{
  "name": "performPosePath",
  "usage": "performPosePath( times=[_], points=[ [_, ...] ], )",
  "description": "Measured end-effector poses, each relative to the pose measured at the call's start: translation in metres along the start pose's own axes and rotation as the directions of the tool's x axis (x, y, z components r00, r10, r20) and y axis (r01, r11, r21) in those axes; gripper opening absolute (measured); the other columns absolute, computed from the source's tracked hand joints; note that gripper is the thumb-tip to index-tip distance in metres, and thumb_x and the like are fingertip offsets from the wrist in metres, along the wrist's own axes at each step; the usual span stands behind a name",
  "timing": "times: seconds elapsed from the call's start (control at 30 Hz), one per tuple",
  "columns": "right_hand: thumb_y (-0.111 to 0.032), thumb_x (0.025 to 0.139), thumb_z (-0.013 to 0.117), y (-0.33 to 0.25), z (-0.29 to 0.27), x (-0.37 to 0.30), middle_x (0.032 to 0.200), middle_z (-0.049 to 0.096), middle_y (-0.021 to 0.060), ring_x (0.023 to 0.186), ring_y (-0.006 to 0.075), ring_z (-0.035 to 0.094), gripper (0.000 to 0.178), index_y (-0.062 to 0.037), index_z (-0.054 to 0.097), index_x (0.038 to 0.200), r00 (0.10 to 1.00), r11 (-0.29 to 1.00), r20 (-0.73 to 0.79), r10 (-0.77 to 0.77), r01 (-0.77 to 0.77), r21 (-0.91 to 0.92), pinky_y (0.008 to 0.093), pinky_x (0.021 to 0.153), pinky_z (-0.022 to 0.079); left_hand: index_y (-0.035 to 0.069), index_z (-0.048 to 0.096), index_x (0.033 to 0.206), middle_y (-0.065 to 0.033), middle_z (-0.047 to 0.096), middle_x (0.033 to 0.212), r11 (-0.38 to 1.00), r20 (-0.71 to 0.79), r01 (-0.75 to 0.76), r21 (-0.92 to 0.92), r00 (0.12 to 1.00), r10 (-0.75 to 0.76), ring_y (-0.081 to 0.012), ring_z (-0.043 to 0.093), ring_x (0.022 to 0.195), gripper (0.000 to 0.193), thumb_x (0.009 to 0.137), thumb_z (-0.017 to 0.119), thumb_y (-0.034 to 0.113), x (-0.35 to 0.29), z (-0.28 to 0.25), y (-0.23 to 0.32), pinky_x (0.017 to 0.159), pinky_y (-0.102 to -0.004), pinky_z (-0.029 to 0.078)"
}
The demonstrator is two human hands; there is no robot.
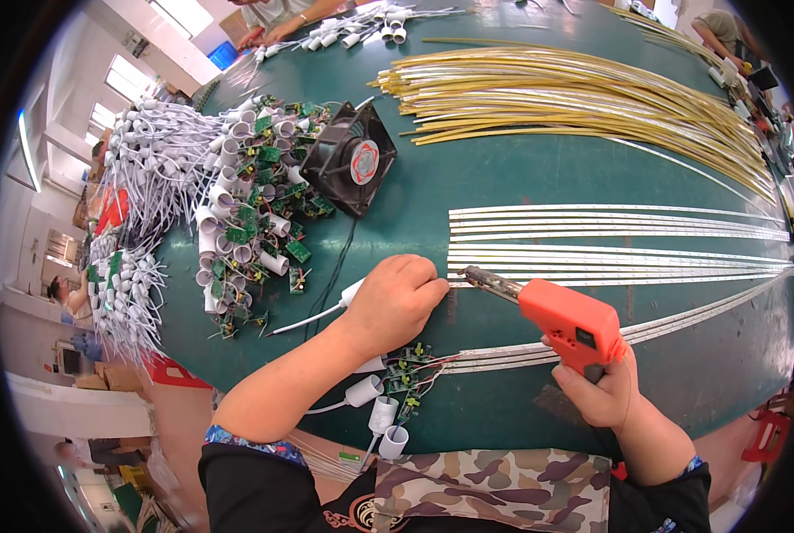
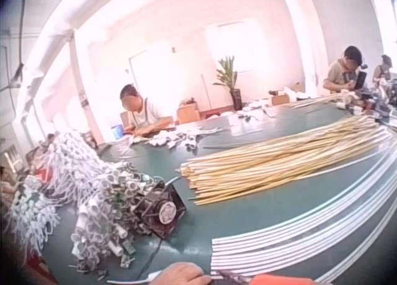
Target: The person solders electrical wire assemblies onto LED strips by positioning the wires against the strips and applying a soldering iron.
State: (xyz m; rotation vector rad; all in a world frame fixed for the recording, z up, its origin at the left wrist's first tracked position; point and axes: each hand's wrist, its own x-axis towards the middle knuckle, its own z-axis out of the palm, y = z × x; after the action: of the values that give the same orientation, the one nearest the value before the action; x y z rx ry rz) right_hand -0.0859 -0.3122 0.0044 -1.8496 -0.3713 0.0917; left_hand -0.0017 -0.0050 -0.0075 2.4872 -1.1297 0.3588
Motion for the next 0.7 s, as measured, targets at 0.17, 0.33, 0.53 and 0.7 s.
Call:
performPosePath(
  times=[0.17,0.33,0.53,0.7],
  points=[
    [0.0,0.079,0.061,-0.002,-0.006,-0.001,0.11,0.067,0.0134,0.102,0.0196,0.065,0.057,0.0047,0.049,0.135,0.997,0.998,0.069,-0.023,0.02,0.051,0.0369,0.094,0.05,0.004,0.067,0.088,-0.0104,0.059,0.084,1.0,0.032,0.014,-0.003,0.999,-0.014,-0.0314,0.061,0.082,0.015,0.073,0.067,0.005,-0.001,0.0,0.001,0.074,-0.0428,0.049],
    [0.001,0.08,0.059,-0.001,-0.003,-0.014,0.113,0.064,0.0152,0.084,0.0127,0.06,0.053,0.0041,0.048,0.132,0.989,0.95,-0.031,0.146,-0.132,0.282,0.0285,0.077,0.05,0.004,0.066,0.086,-0.0079,0.057,0.083,1.0,-0.031,-0.016,-0.007,0.999,0.016,-0.0292,0.06,0.083,0.014,0.073,0.065,0.008,-0.002,0.011,0.001,0.074,-0.0412,0.048],
    [0.003,0.078,0.058,0.002,0.008,-0.009,0.11,0.065,0.0155,0.078,0.011,0.058,0.05,0.0062,0.052,0.128,0.986,0.957,-0.116,0.121,-0.085,0.277,0.0277,0.073,0.048,0.003,0.067,0.091,-0.0093,0.059,0.092,0.999,-0.075,0.038,0.021,0.996,-0.037,-0.0301,0.061,0.09,0.017,0.073,0.066,0.006,-0.012,-0.014,0.013,0.079,-0.0413,0.05],
    [0.004,0.079,0.056,0.008,-0.007,-0.016,0.117,0.062,0.0176,0.078,0.0106,0.058,0.055,0.0053,0.045,0.133,0.968,0.949,-0.174,0.183,-0.128,0.288,0.0262,0.071,0.049,0.004,0.066,0.097,-0.014,0.066,0.102,0.924,-0.377,0.296,0.244,0.906,-0.191,-0.0318,0.064,0.09,0.022,0.076,0.066,-0.001,-0.083,-0.102,0.021,0.083,-0.0414,0.052]
  ],
)
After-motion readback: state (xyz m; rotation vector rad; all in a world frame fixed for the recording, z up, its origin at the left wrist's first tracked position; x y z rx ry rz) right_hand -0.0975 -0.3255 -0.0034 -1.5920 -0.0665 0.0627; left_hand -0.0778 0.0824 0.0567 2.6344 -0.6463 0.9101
